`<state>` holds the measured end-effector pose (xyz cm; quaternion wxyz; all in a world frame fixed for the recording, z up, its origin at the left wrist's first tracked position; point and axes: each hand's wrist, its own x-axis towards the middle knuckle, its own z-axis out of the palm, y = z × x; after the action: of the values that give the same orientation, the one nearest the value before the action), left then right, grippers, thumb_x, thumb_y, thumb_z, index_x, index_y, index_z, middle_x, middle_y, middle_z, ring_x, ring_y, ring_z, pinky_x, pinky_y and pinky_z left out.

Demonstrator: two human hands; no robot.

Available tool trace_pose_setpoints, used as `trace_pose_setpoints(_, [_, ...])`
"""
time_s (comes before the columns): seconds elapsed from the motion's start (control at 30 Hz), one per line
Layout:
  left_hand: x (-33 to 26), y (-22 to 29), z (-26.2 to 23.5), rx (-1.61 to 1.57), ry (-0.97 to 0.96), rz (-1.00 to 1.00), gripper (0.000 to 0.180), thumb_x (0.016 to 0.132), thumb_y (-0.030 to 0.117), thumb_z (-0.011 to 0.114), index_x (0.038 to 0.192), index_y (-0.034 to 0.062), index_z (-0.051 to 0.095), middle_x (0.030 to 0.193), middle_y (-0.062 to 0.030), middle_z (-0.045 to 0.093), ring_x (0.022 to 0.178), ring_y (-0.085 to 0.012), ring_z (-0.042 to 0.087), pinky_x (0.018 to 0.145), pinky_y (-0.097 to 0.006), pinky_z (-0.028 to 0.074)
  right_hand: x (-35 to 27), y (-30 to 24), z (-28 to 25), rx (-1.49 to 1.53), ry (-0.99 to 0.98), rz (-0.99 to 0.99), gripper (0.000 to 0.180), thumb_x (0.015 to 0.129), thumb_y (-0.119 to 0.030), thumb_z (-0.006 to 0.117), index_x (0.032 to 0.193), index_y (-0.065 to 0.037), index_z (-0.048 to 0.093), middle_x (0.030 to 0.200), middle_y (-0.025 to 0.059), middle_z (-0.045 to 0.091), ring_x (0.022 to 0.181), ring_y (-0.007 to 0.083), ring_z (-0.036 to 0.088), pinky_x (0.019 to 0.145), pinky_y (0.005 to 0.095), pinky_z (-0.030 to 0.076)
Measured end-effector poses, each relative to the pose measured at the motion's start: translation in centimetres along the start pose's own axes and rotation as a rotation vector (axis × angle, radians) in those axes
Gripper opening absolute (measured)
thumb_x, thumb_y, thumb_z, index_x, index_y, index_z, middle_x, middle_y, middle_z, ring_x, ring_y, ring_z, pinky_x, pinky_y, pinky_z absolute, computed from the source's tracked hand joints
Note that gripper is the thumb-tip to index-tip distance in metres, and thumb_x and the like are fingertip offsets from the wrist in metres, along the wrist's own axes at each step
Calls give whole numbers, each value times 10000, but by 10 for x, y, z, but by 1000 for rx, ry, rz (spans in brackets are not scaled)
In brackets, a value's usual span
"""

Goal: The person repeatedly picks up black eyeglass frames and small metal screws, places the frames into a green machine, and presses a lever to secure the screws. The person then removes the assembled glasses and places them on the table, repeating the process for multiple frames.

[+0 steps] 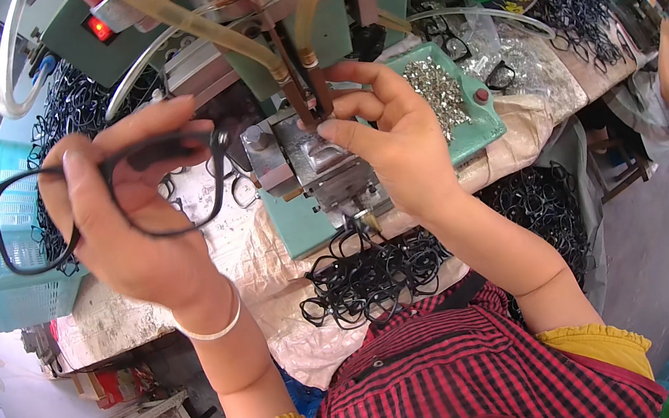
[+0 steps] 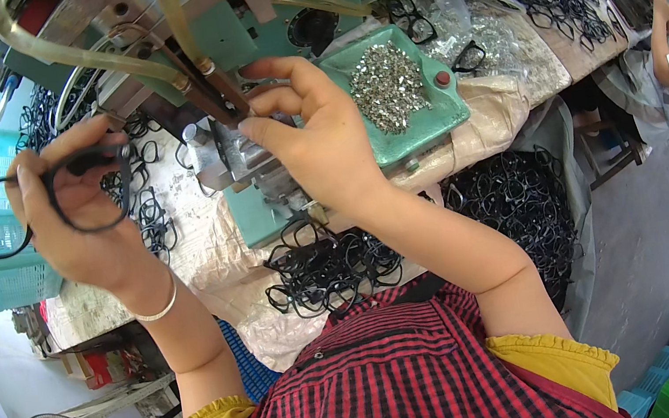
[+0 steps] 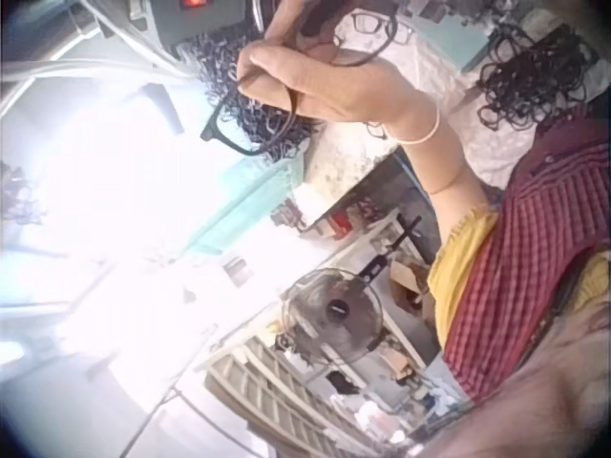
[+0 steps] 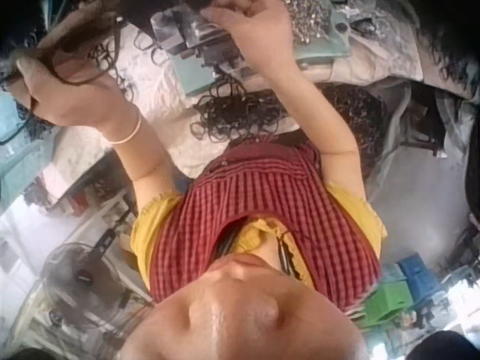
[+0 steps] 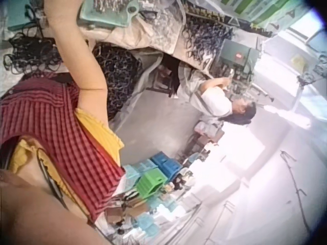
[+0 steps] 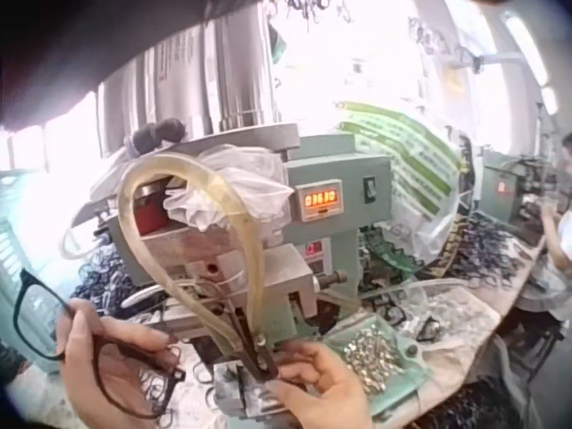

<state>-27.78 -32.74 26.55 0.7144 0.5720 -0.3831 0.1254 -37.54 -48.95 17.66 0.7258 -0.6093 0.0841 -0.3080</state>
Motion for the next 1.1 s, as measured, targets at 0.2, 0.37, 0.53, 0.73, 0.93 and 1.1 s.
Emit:
trace_pose_setpoints(0.2, [-73, 30, 33, -536, -305, -1070, 303, 1026, 261, 341, 980, 3, 493, 584, -230, 581, 485, -277, 563, 486, -330, 509, 4, 0, -46, -500, -69, -148, 312, 824, -82, 666, 1130, -26, 668, 1166, 149, 677, 1114, 291, 637, 991, 351, 466])
trace_pose_setpoints(0.37, [-91, -18, 49, -829, -321, -1381, 222, 1028, 285, 407, 995, 76, 475, 756, -243, 670, 553, -289, 634, 490, -317, 519, 11, 62, -131, -1379, 205, -346, 216, 762, -131, 727, 973, -87, 732, 1135, 168, 662, 1205, 371, 556, 1014, 456, 445])
trace_pose_setpoints(0.53, [-94, -24, 48, -877, -297, -1349, 193, 1026, 272, 415, 980, 100, 490, 764, -245, 675, 533, -292, 636, 466, -314, 524, 14, 68, -123, -1240, 124, -499, 169, 746, -131, 745, 895, -69, 695, 1159, 152, 641, 1215, 361, 549, 1002, 456, 451])
trace_pose_setpoints(0.73, [-117, -39, 36, -832, -372, -1265, 338, 1052, 387, 405, 1057, 62, 501, 836, -253, 682, 664, -289, 674, 600, -283, 545, 52, 77, -134, -1388, -56, -524, 123, 805, -107, 661, 917, -63, 641, 1018, 111, 656, 1074, 317, 608, 818, 444, 500])
trace_pose_setpoints(0.93, [-137, -45, -48, -41, 91, -700, 83, 954, -4, 597, 1004, 19, 536, 961, -141, 687, 878, -170, 657, 774, -286, 529, -10, 64, -152, -137, 538, -70, 82, 920, -48, 652, 994, -17, 638, 900, 32, 675, 826, 112, 631, 791, 243, 492])
trace_pose_setpoints(1.1, [-75, -145, -88, 921, -77, 13, 271, 856, -39, 611, 1117, 37, 609, 969, -136, 662, 820, -274, 631, 776, -366, 514, 28, 85, -121, -120, 437, -55, 161, 919, -40, 655, 1071, 0, 694, 963, 44, 698, 874, 115, 641, 814, 236, 487])
